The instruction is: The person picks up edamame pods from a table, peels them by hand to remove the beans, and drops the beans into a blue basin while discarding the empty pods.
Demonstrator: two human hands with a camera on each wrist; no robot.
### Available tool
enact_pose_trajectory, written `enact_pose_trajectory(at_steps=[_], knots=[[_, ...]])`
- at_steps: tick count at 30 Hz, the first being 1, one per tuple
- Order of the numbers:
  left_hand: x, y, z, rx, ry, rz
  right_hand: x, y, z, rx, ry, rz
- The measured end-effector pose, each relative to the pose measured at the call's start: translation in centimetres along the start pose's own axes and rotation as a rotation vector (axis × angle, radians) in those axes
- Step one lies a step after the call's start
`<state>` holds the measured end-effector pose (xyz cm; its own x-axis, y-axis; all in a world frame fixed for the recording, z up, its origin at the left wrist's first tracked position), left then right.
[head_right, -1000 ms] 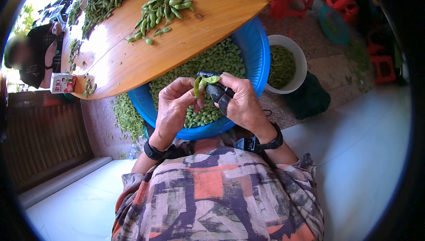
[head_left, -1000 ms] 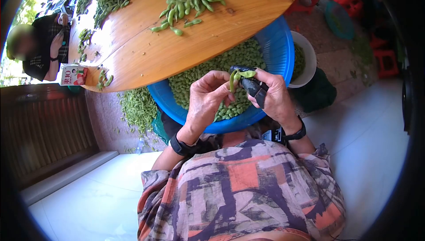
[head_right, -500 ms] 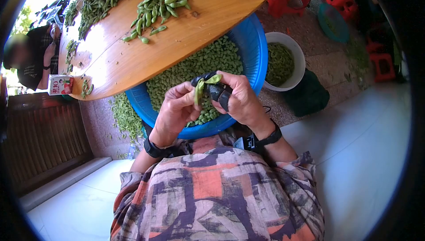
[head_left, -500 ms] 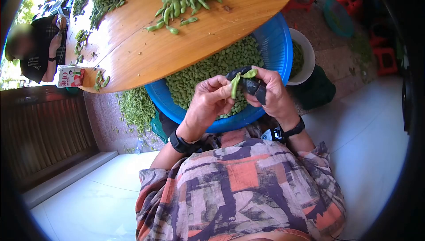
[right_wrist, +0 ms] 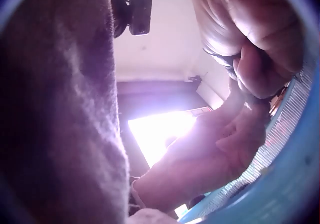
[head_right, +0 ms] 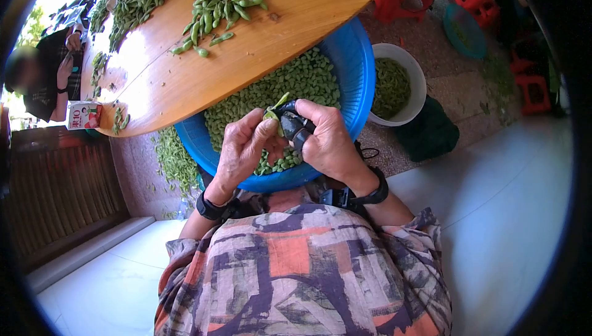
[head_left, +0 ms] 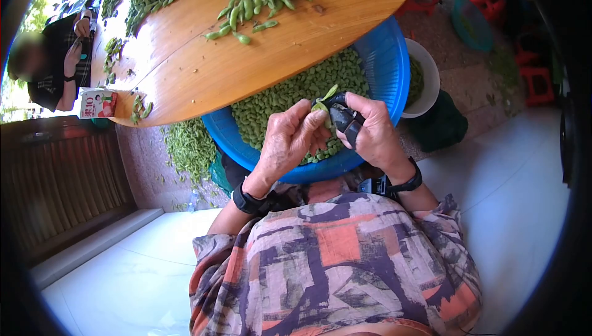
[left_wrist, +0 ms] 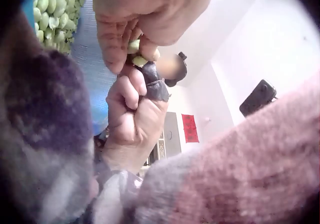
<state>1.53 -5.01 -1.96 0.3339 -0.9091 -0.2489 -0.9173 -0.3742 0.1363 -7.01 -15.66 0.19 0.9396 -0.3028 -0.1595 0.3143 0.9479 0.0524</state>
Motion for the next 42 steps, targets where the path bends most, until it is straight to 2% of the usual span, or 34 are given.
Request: enact_pose_trajectory(at_steps=[1,2,3,4,5,6,8,10,11,13,17,20,22,23,25,26,28,32,34,36,38,39,41,42], knots=[[-0.1,-0.1,-0.4,0.195,-0.006,-0.031,0.1,-0.3,-0.1,0.0,0.001,0.002],[-0.1,-0.5,-0.3,0.195,-0.006,-0.032,0.2,-0.4,-0.9,0.134,0.059,0.073],[0.1,-0.5,0.0,0.026,-0.011,0.073,0.3,-0.4,-1.5,0.267,0.118,0.143],[0.1,-0.4,0.0,-0.143,-0.015,0.178,0.4,-0.7,-1.8,0.266,0.119,0.143],[-0.1,-0.4,0.1,-0.207,-0.104,0.238,0.5,-0.4,-2.1,0.458,0.123,0.198],[-0.1,-0.4,-0.1,-0.208,-0.104,0.238,0.5,0.0,-2.1,0.65,0.125,0.252],[-0.2,-0.2,-0.1,-0.291,-0.129,0.233,0.5,0.2,-1.4,0.643,0.085,0.254],[-0.1,0.2,0.4,-0.342,-0.156,0.231,0.5,-0.5,-1.3,0.14,0.103,0.104],[0.0,0.3,0.6,-0.368,-0.142,0.187,0.5,-0.2,-1.6,0.14,0.103,0.104],[0.0,0.4,0.9,-0.446,-0.12,0.135,0.4,-0.5,-0.3,-0.263,-0.16,-0.037],[0.2,0.1,2.1,-0.498,-0.125,0.146,0.3,-0.2,0.5,-0.326,-0.198,-0.087],[0.0,-0.4,2.3,-0.514,-0.132,0.064,0.3,-0.1,0.9,-0.337,-0.221,-0.078],[-0.1,-1.2,2.2,-0.112,-0.059,0.156,-0.1,-0.2,1.6,-0.4,-0.366,-0.176],[-0.2,-1.1,2.3,-0.109,-0.056,0.155,-0.2,-0.3,1.6,-0.4,-0.37,-0.177],[-0.8,-2.3,1.8,0.192,-0.009,-0.076,-0.5,-0.8,1.8,-0.521,-0.377,-0.267],[-0.8,-2.2,1.7,0.195,-0.006,-0.075,-0.4,-0.7,1.9,-0.522,-0.381,-0.27],[-1.0,-2.5,0.6,0.271,0.061,-0.175,-0.5,-0.5,2.1,-0.58,-0.382,-0.334],[-0.6,-1.4,-1.1,0.254,0.065,-0.222,-0.5,0.4,2.5,-0.656,-0.381,-0.348],[0.0,-1.2,-1.4,0.377,0.07,-0.236,-0.4,0.4,2.3,-0.679,-0.373,-0.33],[0.5,-1.6,-0.7,0.356,0.129,-0.273,-0.4,0.3,2.6,-0.626,-0.386,-0.308],[0.9,-1.5,0.7,0.021,0.047,-0.209,-0.4,0.1,2.6,-0.574,-0.4,-0.288],[1.0,-1.3,0.6,-0.037,0.05,-0.153,-0.3,0.0,2.3,-0.514,-0.391,-0.271],[1.0,-1.3,0.4,-0.069,0.052,-0.163,-0.2,-0.3,2.2,-0.453,-0.383,-0.254],[0.9,-1.3,0.3,-0.101,0.055,-0.173,0.1,-0.7,1.3,-0.248,-0.236,-0.226]])
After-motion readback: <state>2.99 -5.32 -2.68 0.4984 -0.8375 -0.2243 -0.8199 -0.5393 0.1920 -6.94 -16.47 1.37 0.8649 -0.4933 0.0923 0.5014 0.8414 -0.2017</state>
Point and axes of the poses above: each hand's wrist, its own x-axis towards the middle knuckle, its own y-axis out of the palm, z = x × y, the point moved 7 cm from there along x, towards the middle knuckle, and after that the axes turned 7 degrees about z, right-handed, at the moved point
